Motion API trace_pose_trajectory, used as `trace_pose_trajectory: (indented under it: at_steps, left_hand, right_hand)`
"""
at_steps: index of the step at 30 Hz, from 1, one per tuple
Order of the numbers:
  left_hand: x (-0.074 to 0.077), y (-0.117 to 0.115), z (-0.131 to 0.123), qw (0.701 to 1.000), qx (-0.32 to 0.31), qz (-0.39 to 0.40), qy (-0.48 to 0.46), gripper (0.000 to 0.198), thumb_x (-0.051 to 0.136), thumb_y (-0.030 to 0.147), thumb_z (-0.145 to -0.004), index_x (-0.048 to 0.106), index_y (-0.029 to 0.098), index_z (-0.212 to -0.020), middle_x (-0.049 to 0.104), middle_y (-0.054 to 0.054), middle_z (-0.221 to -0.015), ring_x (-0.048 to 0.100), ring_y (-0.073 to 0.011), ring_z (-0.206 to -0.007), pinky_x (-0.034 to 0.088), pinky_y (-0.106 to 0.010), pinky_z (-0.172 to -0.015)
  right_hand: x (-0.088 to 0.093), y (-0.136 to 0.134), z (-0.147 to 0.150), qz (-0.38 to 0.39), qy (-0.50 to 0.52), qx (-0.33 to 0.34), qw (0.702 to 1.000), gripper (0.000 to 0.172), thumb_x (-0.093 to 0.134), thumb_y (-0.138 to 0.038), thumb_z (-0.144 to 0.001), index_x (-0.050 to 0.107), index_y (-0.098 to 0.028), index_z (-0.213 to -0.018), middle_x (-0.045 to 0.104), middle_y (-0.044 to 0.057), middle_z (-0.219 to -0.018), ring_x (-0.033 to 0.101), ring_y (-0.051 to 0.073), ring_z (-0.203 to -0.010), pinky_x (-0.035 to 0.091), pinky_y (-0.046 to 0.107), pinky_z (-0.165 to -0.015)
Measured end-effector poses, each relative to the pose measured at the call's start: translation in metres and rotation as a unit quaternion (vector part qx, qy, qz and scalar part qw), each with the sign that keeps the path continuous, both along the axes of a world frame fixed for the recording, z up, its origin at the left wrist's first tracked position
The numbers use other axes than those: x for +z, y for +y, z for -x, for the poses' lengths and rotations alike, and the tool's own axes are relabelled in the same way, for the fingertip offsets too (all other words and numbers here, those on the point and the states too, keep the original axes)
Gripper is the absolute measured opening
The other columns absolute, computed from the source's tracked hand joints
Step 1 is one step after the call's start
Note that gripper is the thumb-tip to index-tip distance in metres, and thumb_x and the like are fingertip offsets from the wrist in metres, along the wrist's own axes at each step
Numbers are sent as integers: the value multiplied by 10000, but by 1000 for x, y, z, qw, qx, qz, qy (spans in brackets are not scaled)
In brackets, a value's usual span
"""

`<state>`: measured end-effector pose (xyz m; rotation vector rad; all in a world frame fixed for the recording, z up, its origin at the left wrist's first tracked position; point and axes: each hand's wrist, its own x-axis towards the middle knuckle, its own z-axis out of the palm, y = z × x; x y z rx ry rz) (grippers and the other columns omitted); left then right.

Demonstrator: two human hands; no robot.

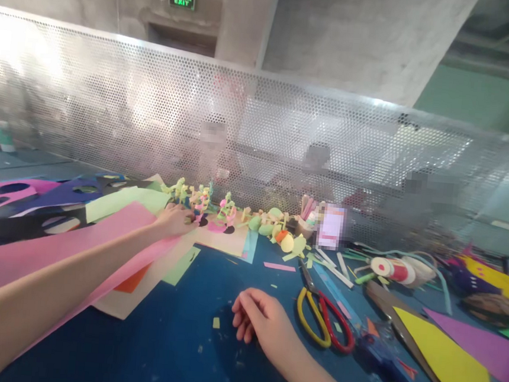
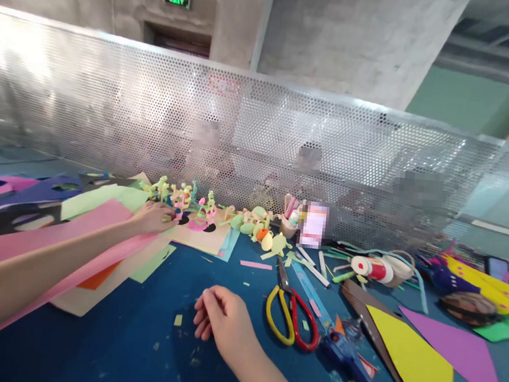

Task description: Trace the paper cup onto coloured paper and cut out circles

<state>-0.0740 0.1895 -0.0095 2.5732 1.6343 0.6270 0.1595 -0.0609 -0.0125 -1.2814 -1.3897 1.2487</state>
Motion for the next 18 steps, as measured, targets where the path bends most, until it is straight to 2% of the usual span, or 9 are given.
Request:
trace_pose_trajectory:
  at_steps: [3, 5, 9, 11, 15, 18]
  left_hand:
    - [0, 0, -2, 999, 23, -13, 24, 440, 539, 609, -725, 651, 209, -871, 633, -84, -1046, 524, -293, -1063, 328, -434, -975]
    - [1, 0, -4, 998, 41, -20, 32, 454, 514, 616, -706, 656, 214, -861, 648, -87, -995, 537, -305, -1034, 350, -415, -948]
    - [6, -6, -9, 997, 60, -27, 39, 439, 485, 559, -722, 663, 182, -857, 666, -97, -946, 553, -306, -1023, 395, -395, -901]
    - [12, -14, -12, 998, 51, -22, 35, 434, 488, 524, -726, 663, 142, -833, 676, -85, -880, 593, -280, -951, 410, -378, -888]
    - [24, -28, -19, 999, 45, -23, -8, 573, 317, 540, -823, 607, 55, -915, 663, -36, -872, 620, -255, -884, 440, -395, -869]
    - [27, -33, -19, 998, 23, -36, -40, 498, 389, 501, -817, 573, 50, -917, 656, -29, -947, 587, -261, -1006, 409, -410, -951]
  right_hand:
    - [0, 0, 1, -2, 1, 3, 1000, 389, 448, -492, -861, 539, -135, -738, 562, -8, -583, 540, 77, -439, 391, 170, -410]
    - [0, 0, 1, -4, 2, 6, 1000, 386, 447, -487, -864, 539, -135, -737, 561, -8, -582, 540, 76, -438, 389, 168, -407]
    - [1, 0, 1, -7, 5, 4, 1000, 371, 450, -465, -871, 545, -133, -735, 557, -9, -573, 536, 72, -427, 390, 162, -400]
    - [3, -1, 1, -5, 6, 0, 1000, 345, 456, -433, -875, 549, -134, -729, 555, -11, -563, 534, 71, -422, 394, 159, -398]
    - [10, -1, 0, 3, 10, 0, 1000, 271, 430, -303, -894, 554, -139, -716, 557, -13, -563, 538, 65, -426, 416, 149, -412]
    - [11, 1, -1, 7, 11, -1, 1000, 252, 403, -235, -893, 551, -141, -711, 554, -13, -569, 540, 61, -427, 430, 145, -421]
